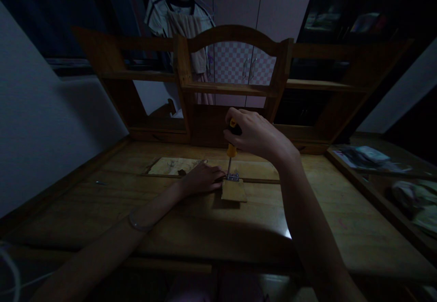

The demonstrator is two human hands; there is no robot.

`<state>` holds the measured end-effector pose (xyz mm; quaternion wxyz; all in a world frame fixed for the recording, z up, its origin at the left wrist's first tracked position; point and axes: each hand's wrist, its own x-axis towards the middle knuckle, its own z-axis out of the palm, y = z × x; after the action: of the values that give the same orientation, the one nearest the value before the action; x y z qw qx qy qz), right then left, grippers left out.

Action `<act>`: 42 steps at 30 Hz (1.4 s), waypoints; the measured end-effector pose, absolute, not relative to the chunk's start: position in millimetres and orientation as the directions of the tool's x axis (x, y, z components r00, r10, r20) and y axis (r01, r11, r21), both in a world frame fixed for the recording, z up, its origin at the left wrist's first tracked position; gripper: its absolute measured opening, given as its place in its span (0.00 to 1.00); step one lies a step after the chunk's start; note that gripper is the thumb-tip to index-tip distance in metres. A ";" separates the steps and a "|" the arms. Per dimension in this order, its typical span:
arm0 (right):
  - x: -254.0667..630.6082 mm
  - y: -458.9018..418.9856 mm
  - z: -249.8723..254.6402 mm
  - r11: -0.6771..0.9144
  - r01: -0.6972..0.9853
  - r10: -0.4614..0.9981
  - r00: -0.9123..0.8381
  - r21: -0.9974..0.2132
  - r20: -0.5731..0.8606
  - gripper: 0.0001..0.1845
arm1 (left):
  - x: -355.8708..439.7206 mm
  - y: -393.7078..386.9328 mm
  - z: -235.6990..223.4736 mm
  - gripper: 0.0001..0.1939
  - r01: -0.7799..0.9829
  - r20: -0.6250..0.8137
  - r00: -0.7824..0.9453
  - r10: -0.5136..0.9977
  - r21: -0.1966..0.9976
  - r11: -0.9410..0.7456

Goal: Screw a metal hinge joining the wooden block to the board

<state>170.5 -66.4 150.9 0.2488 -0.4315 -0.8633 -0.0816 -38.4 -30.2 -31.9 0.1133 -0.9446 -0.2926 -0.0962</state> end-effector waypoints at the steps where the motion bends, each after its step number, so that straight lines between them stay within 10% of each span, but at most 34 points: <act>1: 170.6 -66.3 150.6 0.621 0.780 0.700 -0.507 -0.078 0.503 0.13 | -38.1 -30.5 -31.3 0.17 0.578 0.240 0.809 0.536 -0.161 -0.800; 42: 169.8 -68.3 152.7 0.596 0.799 0.726 -0.494 -0.079 0.478 0.13 | -38.2 -30.9 -30.5 0.16 0.582 0.238 0.807 0.541 -0.165 -0.796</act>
<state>169.8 -68.3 152.7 0.2383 -0.4430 -0.8608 -0.0768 -38.2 -30.9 -30.5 0.1157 -0.9435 -0.2975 -0.0895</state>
